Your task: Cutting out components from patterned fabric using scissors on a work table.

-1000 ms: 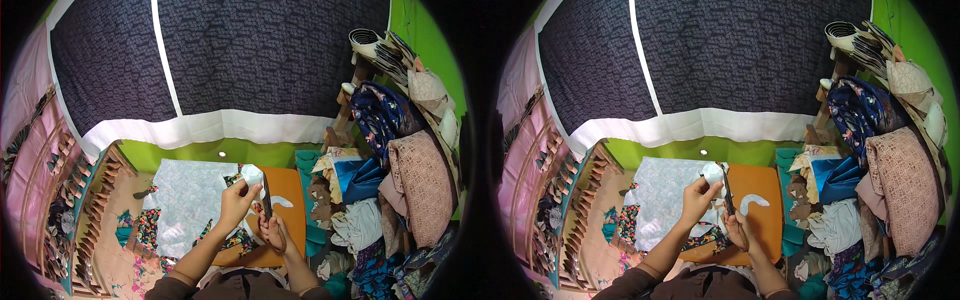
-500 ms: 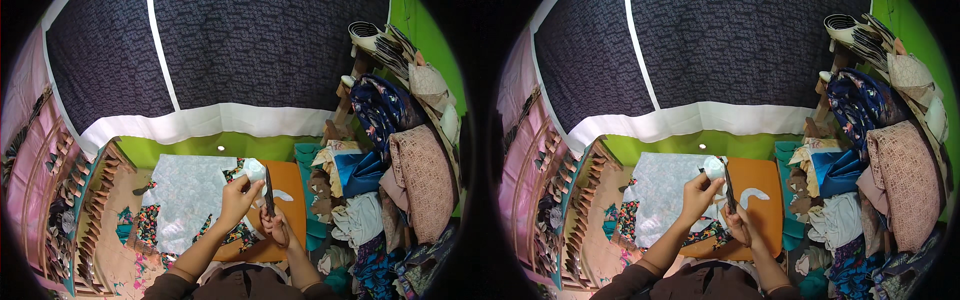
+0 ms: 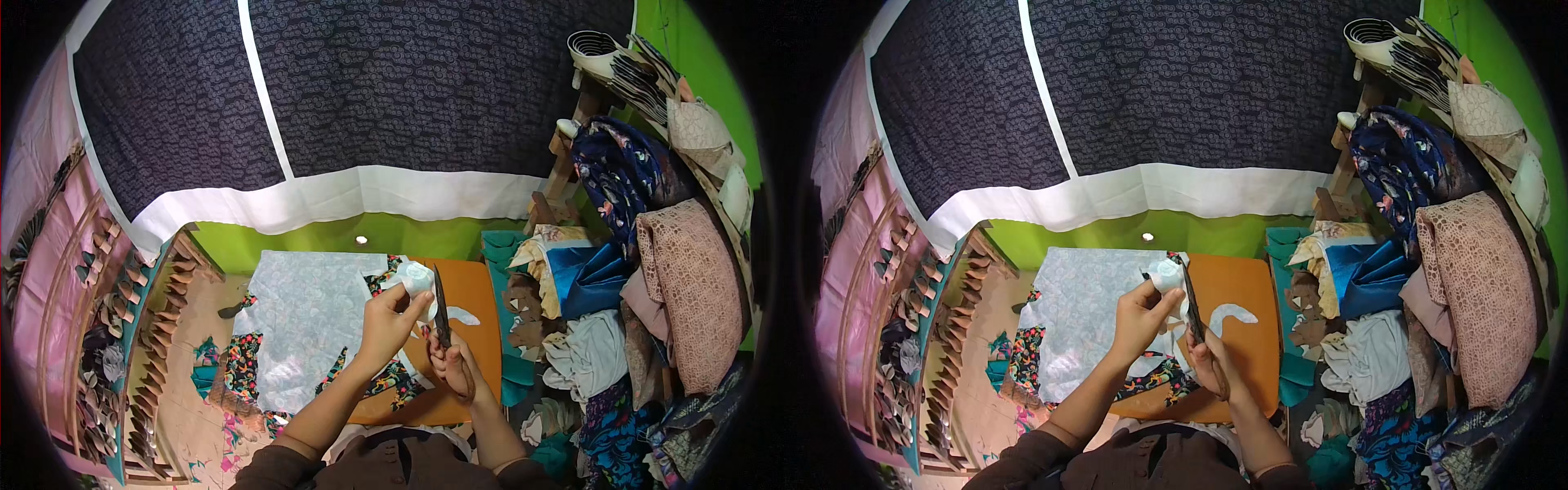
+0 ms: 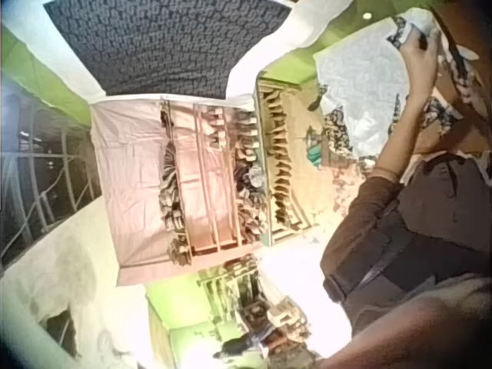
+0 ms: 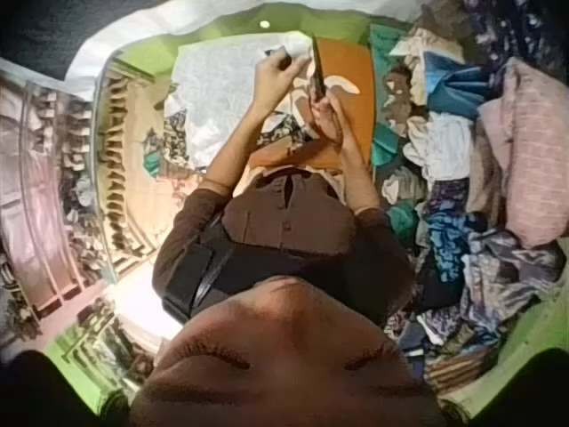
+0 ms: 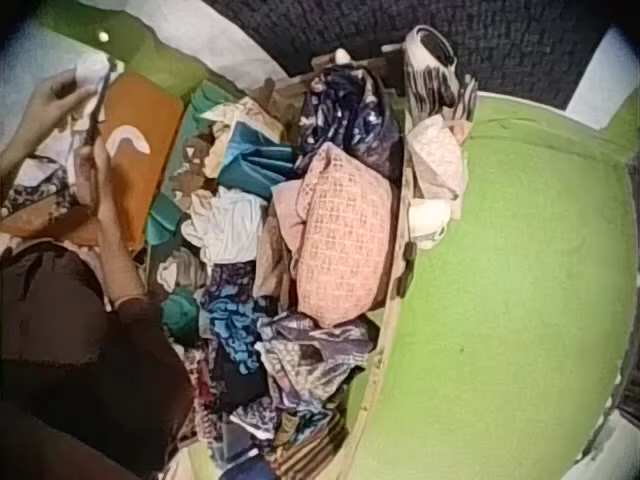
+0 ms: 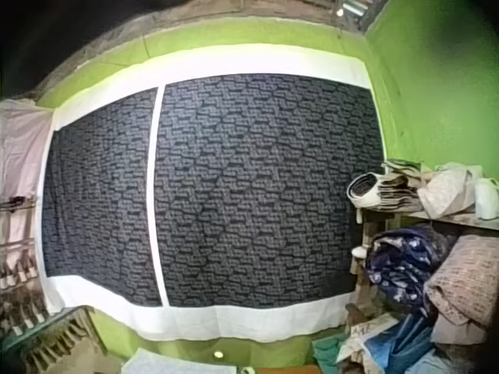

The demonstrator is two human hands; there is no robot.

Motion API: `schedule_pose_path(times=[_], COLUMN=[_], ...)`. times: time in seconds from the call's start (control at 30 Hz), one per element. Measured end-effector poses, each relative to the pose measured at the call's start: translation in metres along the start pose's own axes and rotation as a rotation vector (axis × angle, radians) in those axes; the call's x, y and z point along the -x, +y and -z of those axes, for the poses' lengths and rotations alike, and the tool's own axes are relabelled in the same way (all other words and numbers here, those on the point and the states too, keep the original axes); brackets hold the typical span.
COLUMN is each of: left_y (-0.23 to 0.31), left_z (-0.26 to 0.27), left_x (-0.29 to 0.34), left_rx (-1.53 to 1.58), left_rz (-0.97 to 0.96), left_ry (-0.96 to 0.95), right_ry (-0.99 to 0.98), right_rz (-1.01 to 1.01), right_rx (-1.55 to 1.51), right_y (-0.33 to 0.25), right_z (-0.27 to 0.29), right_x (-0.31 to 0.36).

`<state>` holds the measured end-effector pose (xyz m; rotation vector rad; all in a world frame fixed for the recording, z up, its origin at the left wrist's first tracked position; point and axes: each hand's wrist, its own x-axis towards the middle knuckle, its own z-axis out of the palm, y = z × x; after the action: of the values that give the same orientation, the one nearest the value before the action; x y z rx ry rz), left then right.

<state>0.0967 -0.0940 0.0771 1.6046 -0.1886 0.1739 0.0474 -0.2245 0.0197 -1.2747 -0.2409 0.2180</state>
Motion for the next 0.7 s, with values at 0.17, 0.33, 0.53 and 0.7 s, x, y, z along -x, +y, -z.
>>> schedule_pose_path(times=[0.17,0.33,0.53,0.7], left_y=[0.000,-0.013,-0.016,-0.012], left_z=[0.002,0.004,0.006,0.003], left_x=[0.000,-0.003,-0.002,-0.001], left_rx=[-0.012,-0.046,-0.044,-0.025], left_rz=[0.041,-0.052,-0.014,-0.016], left_ry=[-0.027,-0.081,-0.104,-0.086], right_ry=[-0.004,0.002,-0.028,0.014], right_rz=[-0.101,0.047,-0.006,-0.006], right_rx=[-0.008,0.105,0.106,0.169], right_y=[-0.004,-0.003,-0.004,-0.003], right_z=[0.001,0.001,0.005,0.007], right_x=[0.004,0.002,0.006,0.008])
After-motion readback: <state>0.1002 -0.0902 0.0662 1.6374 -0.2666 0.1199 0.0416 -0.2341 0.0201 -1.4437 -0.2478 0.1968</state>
